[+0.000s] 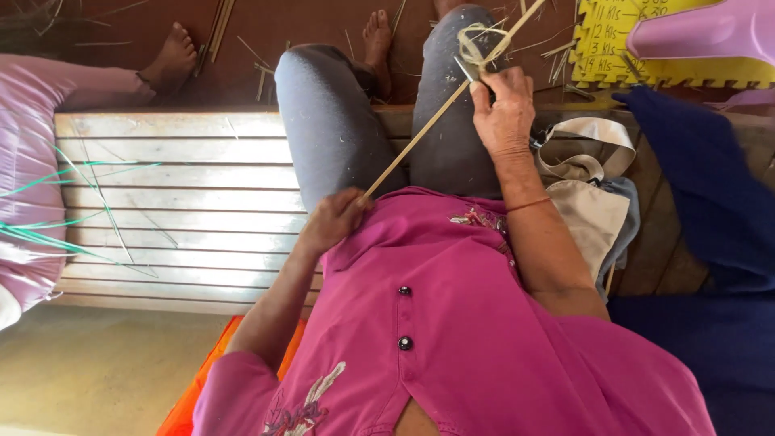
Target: A person uses a small knife to shave thin layers off a long strip of bamboo to smooth or thin it.
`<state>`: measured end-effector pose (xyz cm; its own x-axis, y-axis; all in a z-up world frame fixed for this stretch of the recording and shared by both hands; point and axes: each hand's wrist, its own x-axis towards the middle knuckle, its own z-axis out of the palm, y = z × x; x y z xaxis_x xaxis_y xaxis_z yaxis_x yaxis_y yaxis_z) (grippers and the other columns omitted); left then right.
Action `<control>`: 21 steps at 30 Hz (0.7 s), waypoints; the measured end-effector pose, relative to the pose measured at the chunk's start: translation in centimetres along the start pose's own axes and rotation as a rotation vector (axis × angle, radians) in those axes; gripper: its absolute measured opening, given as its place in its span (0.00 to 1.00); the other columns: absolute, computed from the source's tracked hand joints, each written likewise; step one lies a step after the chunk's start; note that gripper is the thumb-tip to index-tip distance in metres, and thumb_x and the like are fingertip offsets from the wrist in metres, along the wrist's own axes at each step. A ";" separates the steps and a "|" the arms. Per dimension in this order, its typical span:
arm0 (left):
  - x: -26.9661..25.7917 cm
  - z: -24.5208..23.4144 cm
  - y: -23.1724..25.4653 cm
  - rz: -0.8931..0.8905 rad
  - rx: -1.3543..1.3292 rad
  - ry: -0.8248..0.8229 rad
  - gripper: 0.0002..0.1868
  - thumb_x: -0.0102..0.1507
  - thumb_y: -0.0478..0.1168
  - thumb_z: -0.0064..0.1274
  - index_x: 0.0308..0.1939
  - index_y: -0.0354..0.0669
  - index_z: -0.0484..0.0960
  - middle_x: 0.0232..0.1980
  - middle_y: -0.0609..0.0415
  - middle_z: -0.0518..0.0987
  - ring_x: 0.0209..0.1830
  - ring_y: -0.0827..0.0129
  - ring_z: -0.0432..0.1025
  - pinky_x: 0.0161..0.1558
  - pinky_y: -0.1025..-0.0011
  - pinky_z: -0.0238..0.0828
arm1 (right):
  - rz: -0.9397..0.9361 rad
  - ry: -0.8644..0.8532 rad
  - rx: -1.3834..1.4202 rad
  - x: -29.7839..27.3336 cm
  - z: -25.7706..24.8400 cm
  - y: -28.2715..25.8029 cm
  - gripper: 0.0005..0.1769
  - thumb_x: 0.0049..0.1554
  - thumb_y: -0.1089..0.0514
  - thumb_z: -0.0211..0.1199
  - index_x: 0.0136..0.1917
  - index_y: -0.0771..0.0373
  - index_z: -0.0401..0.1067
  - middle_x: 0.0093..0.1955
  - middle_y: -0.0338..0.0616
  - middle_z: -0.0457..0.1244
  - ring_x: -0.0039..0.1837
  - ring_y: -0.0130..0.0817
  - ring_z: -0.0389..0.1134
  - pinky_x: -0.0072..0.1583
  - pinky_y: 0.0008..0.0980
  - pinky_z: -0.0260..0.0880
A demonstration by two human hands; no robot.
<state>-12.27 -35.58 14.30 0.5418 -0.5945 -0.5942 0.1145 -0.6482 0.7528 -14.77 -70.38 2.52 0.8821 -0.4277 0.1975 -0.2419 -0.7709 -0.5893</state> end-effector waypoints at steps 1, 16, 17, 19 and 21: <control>-1.6 -0.9 0.1 -0.004 -0.004 0.007 0.19 0.73 0.49 0.37 0.41 0.47 0.83 0.30 0.56 0.78 0.31 0.68 0.72 0.39 0.68 0.68 | -0.006 -0.005 0.004 -0.1 0.0 0.1 0.08 0.60 0.58 0.66 0.52 0.59 0.81 0.47 0.43 0.61 0.50 0.44 0.62 0.44 0.45 0.72; 4.1 1.0 -1.4 0.085 -0.006 0.026 0.16 0.73 0.49 0.40 0.58 0.49 0.77 0.37 0.58 0.80 0.34 0.71 0.75 0.41 0.67 0.72 | -0.214 0.111 0.091 -0.1 -1.2 -1.3 0.06 0.65 0.61 0.65 0.53 0.66 0.76 0.49 0.52 0.63 0.50 0.51 0.64 0.56 0.47 0.64; 7.6 2.7 0.1 0.128 -0.203 0.071 0.14 0.71 0.39 0.42 0.59 0.47 0.77 0.30 0.57 0.77 0.25 0.71 0.72 0.32 0.71 0.71 | -0.193 0.124 0.058 -0.2 -0.8 -0.9 0.07 0.63 0.57 0.69 0.52 0.61 0.78 0.47 0.47 0.64 0.49 0.49 0.66 0.54 0.45 0.68; 14.1 5.8 1.8 0.176 -0.407 0.103 0.17 0.69 0.30 0.44 0.60 0.44 0.76 0.22 0.55 0.74 0.16 0.71 0.69 0.23 0.75 0.69 | -0.170 0.140 0.013 -0.5 -0.8 -0.8 0.09 0.60 0.53 0.73 0.52 0.57 0.79 0.46 0.43 0.65 0.48 0.46 0.68 0.52 0.42 0.72; 20.7 8.0 2.3 0.036 -0.552 0.181 0.15 0.67 0.34 0.47 0.57 0.44 0.81 0.20 0.53 0.76 0.14 0.72 0.69 0.18 0.77 0.68 | -0.157 0.115 0.079 -0.4 -1.3 -1.5 0.09 0.62 0.52 0.70 0.52 0.58 0.79 0.45 0.43 0.63 0.50 0.45 0.67 0.53 0.41 0.71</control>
<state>-7.48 -53.19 1.40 0.6814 -0.4896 -0.5440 0.4839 -0.2562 0.8368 -15.25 -69.65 4.40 0.8532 -0.3599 0.3775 -0.0684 -0.7947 -0.6031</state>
